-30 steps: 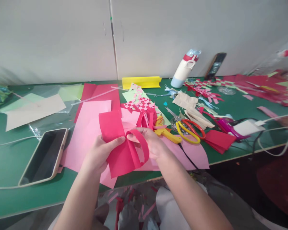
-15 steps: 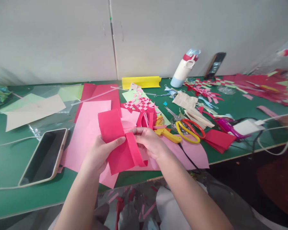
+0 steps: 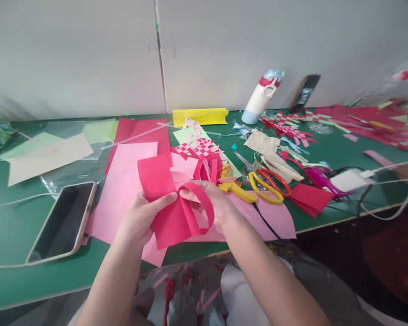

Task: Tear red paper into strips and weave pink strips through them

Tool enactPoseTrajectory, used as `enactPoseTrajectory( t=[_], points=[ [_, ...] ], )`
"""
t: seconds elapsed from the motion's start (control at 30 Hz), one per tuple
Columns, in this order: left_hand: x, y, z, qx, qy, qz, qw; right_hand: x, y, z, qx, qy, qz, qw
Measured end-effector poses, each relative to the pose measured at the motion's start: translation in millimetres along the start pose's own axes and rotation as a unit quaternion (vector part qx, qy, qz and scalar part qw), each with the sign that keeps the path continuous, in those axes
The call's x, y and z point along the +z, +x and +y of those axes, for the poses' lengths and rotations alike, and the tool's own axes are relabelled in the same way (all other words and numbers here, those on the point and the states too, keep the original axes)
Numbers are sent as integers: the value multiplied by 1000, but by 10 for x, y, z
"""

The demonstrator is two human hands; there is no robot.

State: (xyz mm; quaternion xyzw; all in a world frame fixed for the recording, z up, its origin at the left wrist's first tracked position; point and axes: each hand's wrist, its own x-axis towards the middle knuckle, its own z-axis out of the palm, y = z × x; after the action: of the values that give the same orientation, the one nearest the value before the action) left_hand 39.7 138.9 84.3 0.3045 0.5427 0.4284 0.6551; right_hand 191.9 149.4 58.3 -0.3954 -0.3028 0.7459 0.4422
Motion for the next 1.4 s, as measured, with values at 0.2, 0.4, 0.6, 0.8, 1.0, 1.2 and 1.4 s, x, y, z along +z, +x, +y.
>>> enactPoseTrajectory(
  t=[0.2, 0.4, 0.6, 0.8, 1.0, 1.2, 1.4],
  points=[
    [-5, -3, 3, 13, 9, 13, 1000, -65, 47, 67, 0, -25, 27, 999],
    [-19, 14, -14, 29, 14, -13, 999, -79, 47, 60, -26, -17, 19, 999],
    [-38, 27, -34, 23, -11, -29, 999, -86, 33, 42, -47, -42, 24, 998],
    [-21, 21, -38, 9, -34, -39, 999, -73, 38, 50, -37, 6, -1, 999],
    [-12, 7, -27, 4, -35, -35, 999, -73, 33, 48, -63, 13, -10, 998],
    [-6, -11, 1, -4, -22, -20, 1000, -97, 33, 48, -57, -23, -4, 998],
    [-18, -15, 1, 5, -12, -22, 1000, -104, 41, 57, -47, -15, -13, 999]
  ],
)
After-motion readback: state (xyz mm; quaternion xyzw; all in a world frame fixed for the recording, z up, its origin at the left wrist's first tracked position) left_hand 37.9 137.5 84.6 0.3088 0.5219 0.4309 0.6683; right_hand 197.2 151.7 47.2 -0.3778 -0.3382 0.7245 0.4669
